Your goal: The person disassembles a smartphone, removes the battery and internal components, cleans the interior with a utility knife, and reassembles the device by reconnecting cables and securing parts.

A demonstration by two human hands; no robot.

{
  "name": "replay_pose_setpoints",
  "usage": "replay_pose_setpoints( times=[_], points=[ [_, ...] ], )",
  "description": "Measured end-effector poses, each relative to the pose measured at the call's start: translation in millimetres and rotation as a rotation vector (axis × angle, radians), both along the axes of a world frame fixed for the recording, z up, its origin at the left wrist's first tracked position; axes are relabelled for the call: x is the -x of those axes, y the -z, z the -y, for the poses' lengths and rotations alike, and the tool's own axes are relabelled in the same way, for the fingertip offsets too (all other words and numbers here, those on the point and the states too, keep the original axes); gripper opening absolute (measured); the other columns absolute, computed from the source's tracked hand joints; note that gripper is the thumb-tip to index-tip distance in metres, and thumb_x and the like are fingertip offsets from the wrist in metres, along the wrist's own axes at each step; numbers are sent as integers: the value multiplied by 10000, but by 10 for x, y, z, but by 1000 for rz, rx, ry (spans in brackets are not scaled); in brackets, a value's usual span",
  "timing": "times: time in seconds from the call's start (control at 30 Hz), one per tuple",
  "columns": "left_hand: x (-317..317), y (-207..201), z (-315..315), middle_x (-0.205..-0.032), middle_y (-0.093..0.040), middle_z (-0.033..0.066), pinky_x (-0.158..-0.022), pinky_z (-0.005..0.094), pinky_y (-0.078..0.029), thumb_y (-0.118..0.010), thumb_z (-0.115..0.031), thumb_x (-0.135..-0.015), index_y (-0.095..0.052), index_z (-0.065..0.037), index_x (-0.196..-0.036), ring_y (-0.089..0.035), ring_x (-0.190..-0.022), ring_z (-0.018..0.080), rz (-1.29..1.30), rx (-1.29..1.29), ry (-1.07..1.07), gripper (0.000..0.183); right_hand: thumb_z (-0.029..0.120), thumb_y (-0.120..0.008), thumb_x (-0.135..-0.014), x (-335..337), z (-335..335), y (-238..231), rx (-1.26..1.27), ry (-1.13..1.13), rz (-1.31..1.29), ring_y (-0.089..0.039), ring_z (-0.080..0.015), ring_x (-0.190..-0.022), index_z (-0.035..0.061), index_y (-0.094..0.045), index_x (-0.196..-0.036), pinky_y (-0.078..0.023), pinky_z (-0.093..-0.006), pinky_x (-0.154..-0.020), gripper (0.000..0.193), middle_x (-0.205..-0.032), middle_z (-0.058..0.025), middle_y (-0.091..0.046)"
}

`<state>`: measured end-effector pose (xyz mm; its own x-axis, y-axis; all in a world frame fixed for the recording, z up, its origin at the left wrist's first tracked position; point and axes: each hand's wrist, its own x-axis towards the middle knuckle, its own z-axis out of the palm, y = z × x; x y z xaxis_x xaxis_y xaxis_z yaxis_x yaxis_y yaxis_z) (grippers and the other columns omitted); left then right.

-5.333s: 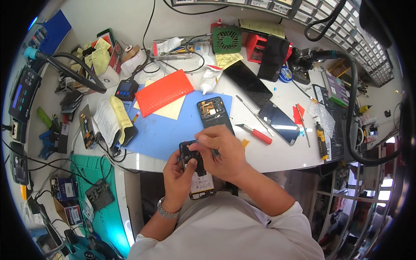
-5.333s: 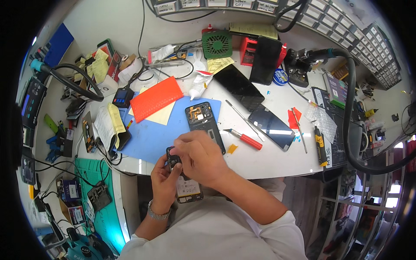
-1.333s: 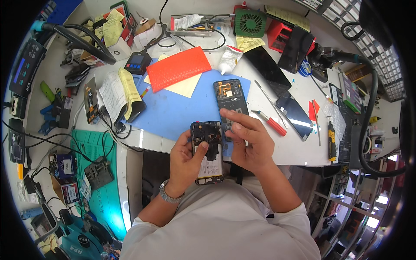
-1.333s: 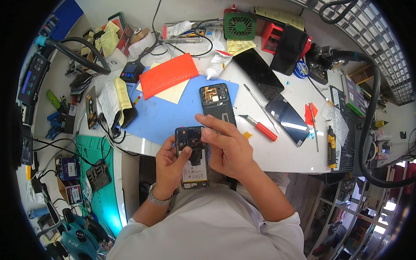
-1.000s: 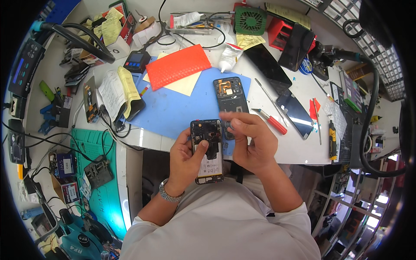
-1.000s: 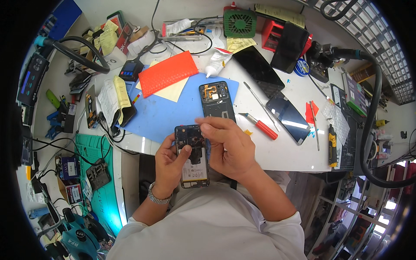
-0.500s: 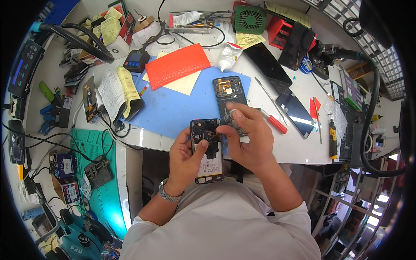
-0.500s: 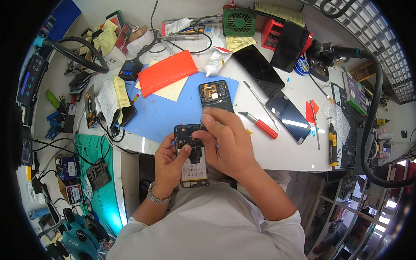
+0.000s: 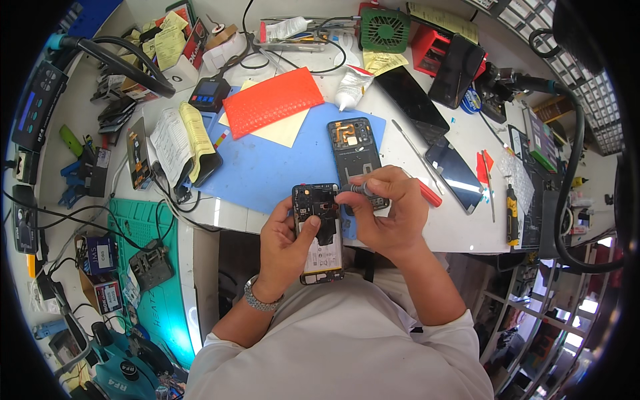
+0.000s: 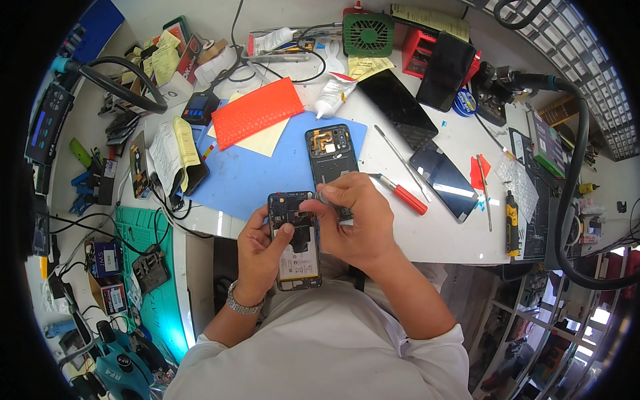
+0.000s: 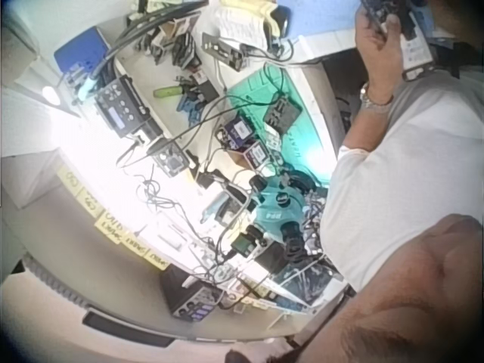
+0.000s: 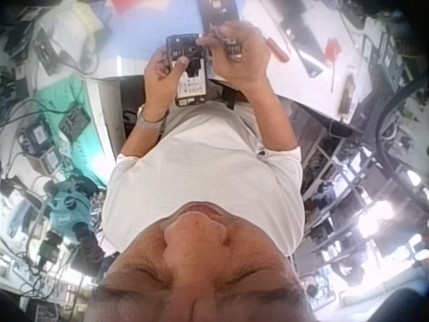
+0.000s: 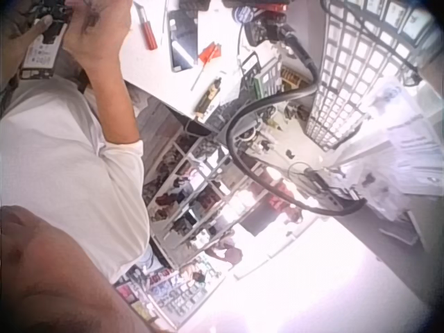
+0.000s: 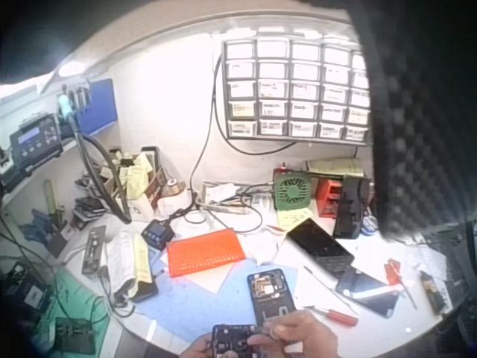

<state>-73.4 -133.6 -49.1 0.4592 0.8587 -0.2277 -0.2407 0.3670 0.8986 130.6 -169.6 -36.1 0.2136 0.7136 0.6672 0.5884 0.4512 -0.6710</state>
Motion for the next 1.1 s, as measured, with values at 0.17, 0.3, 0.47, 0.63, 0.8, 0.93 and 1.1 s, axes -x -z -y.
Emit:
replay_pose_setpoints(
  times=[0.17, 0.3, 0.47, 0.63, 0.8, 0.93, 1.1],
  points=[
    [1, -9, 4, -1210, -769, 144, -948, 285, -578, -721, -56, -1039, -524, 59, -1469, -725, -1077, 131, -13, 3, -8, 487, -156, -790, -836, 71, -99, -137, 0, 2, -37, -774, -291, -910, 32, -582, -1218, -612, -336, -748, 474, -1092, -184, -750],
    [-7, -13, 0, -1175, -775, 149, -916, 285, -589, -698, -78, -1063, -487, 69, -1466, -729, -1055, 128, 0, -13, 0, 479, -149, -784, -850, 29, -79, 17, -23, -28, -118, -763, -283, -865, 32, -584, -1213, -610, -351, -724, 452, -1070, -174, -739],
    [-10, -34, 3, -1194, -769, 137, -929, 279, -577, -719, -66, -1045, -506, 66, -1478, -721, -1063, 125, -4, 3, -7, 500, -155, -787, -855, 78, -127, -152, 32, 53, 26, -753, -248, -827, 30, -566, -1189, -610, -327, -732, 441, -1028, -163, -724],
    [-2, -28, 4, -1205, -764, 132, -936, 277, -575, -731, -60, -1035, -517, 64, -1479, -717, -1065, 122, -5, 8, -1, 508, -160, -789, -833, 35, -102, 39, -59, -24, -78, -750, -261, -806, 39, -597, -1214, -602, -319, -686, 471, -1065, -140, -716],
    [-10, -29, -1, -1177, -769, 135, -914, 280, -581, -696, -72, -1063, -491, 77, -1467, -716, -1061, 117, -25, -13, 5, 477, -167, -803, -835, 62, -115, -121, 48, -7, -40, -762, -259, -889, 21, -537, -1182, -620, -329, -757, 475, -1024, -147, -703],
    [-17, -24, -2, -1174, -768, 129, -905, 279, -582, -696, -73, -1064, -499, 72, -1463, -716, -1050, 114, -19, -29, 7, 469, -147, -834, -836, 0, -83, -82, 21, -51, -57, -773, -269, -949, 19, -503, -1158, -619, -330, -768, 490, -1033, -160, -702],
    [11, -32, 30, -1175, -768, 125, -900, 277, -581, -691, -73, -1067, -511, 67, -1456, -715, -1048, 109, -11, -16, 20, 451, -176, -811, -827, 24, -94, -162, 74, -5, -2, -784, -285, -982, 19, -501, -1151, -628, -339, -790, 489, -1039, -175, -714]
  ],
)
